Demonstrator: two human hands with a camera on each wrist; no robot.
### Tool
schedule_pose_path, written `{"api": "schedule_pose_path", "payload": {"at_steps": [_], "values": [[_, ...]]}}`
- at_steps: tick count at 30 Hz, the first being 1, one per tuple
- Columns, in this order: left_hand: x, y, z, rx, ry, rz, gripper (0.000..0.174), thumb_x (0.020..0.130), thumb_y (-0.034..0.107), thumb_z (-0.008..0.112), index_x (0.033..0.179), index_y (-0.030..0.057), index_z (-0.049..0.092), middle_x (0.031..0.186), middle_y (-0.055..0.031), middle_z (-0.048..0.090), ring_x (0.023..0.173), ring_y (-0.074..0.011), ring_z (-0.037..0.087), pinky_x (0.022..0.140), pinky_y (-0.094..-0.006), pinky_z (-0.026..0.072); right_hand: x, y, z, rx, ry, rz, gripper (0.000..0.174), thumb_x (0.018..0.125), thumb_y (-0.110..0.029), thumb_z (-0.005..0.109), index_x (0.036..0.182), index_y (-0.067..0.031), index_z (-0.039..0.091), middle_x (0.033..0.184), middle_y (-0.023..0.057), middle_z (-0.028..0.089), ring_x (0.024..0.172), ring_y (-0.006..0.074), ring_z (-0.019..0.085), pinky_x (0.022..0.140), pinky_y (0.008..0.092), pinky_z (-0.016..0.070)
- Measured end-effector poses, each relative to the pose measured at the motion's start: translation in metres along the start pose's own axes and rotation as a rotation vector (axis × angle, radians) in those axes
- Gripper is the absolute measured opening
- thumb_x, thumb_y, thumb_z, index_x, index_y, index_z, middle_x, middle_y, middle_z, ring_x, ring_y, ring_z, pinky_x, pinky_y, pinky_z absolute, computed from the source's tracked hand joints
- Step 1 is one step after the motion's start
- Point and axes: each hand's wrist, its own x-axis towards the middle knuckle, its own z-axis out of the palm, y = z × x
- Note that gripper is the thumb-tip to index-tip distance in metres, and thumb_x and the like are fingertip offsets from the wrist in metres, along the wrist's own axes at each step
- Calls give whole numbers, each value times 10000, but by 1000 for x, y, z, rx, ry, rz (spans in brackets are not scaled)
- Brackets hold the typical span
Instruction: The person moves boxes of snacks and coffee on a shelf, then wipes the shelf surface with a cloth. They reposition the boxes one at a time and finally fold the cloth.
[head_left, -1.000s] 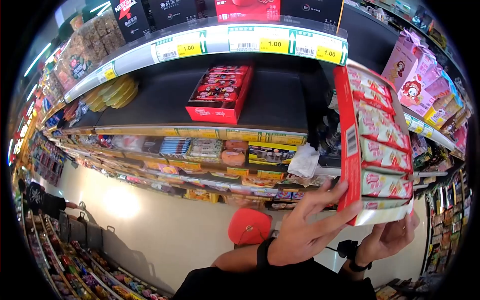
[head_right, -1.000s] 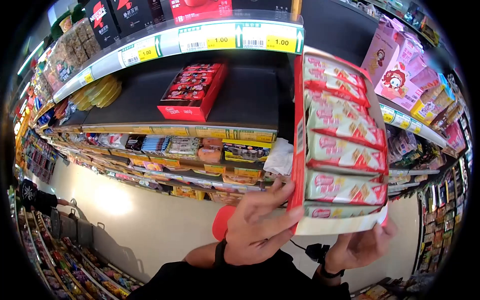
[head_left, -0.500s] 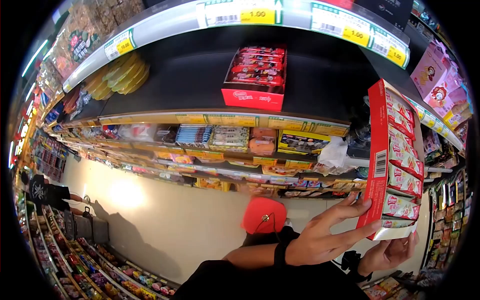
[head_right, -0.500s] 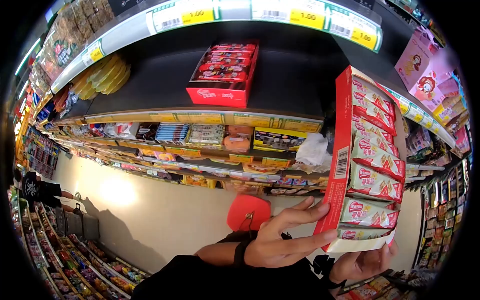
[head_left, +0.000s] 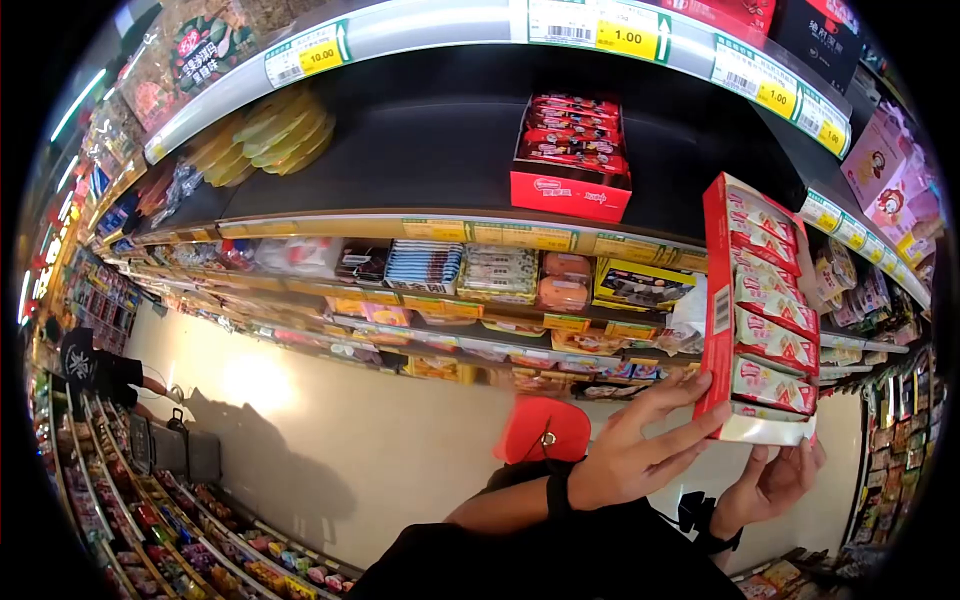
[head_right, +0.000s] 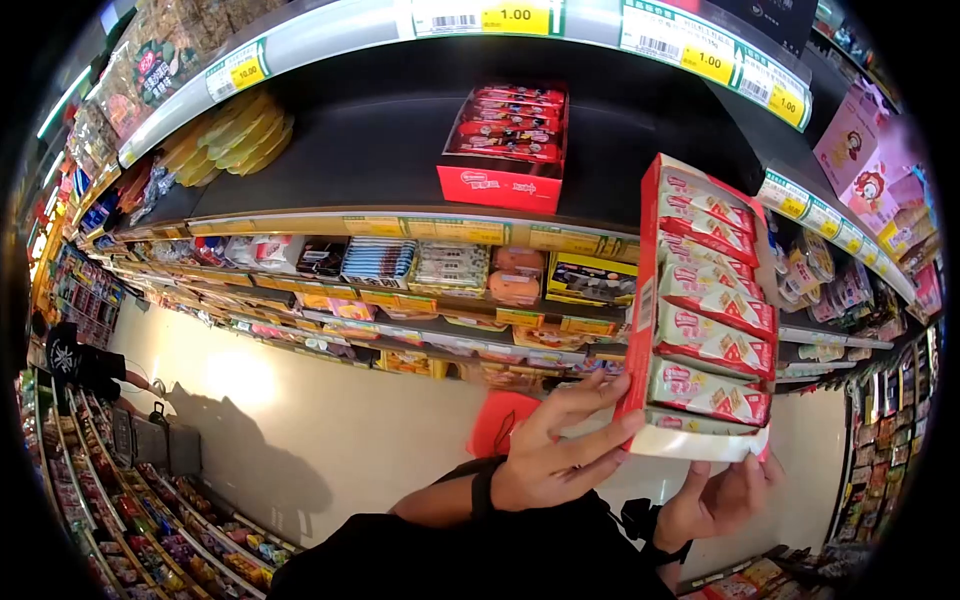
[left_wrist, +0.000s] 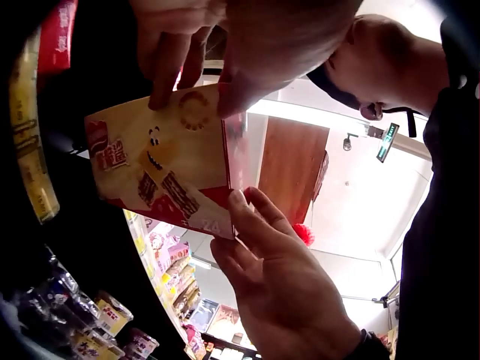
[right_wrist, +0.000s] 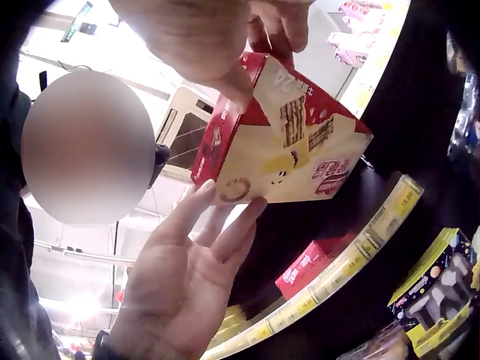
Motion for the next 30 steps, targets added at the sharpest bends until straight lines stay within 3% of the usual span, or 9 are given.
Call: {"api": "schedule_pose_path", "payload": {"at_steps": [4,5,9,12,16,20,24,26,30], "values": [[-4,-10,-15,31,20,-99,507,838,-60,774,1332,2,676,1333,-218,582,1338,-351,575,1176,-461,406,-10,7,24,35,-34,27,492,953,71,659,1404,29,468,1414,177,431,1285,321,541,1094,448,473],[-5,-15,-18,12,48,-96,510,851,-48,773,1347,-4,664,1353,-205,577,1316,-316,589,1135,-399,442,-13,10,28,48,-70,42,496,941,84,667,1397,39,477,1413,169,427,1309,316,529,1112,438,462],[-7,-30,-36,26,55,-136,524,918,-58,700,1426,36,611,1376,-185,542,1248,-307,622,1029,-359,516,-19,9,57,41,-99,93,472,910,45,722,1345,15,540,1376,157,452,1278,283,523,1090,406,449],[3,-40,-45,79,84,-88,518,927,-38,700,1430,45,609,1404,-195,534,1220,-305,635,1012,-372,525,-13,10,77,18,-85,97,472,872,6,777,1304,-11,588,1319,175,505,1235,307,519,1061,409,424],[28,-51,-52,242,129,-114,540,886,19,764,1407,32,622,1265,-170,662,1118,-289,655,965,-361,516,14,-1,104,-58,-101,96,445,897,-42,763,1315,-33,610,1279,189,546,1214,329,527,1048,418,406],[58,-73,-61,632,130,37,546,895,135,759,1421,90,618,1121,-109,684,1086,-305,609,1002,-408,433,43,1,128,-63,-190,27,515,922,-99,738,1403,-33,565,1373,216,502,1289,359,489,1076,435,397],[91,-88,-66,836,124,107,489,906,221,739,1381,149,648,1317,-114,608,1277,-343,506,1077,-501,374,58,12,149,-99,-268,-9,655,922,-154,735,1504,-40,456,1439,276,446,1339,431,449,1113,467,376],[102,-94,-72,970,76,137,449,905,221,732,1347,167,666,1428,-120,544,1373,-379,429,1122,-549,332,65,23,156,-242,-332,-44,747,932,-320,727,1552,-71,394,1471,299,425,1391,470,403,1181,599,260],[116,-99,-91,1061,110,161,485,909,282,735,1365,153,633,1465,-189,494,1423,-419,378,1159,-591,285,70,33,172,-329,-333,-59,769,956,-398,686,1579,-91,356,1470,306,441,1428,460,377,1184,666,181]]}}
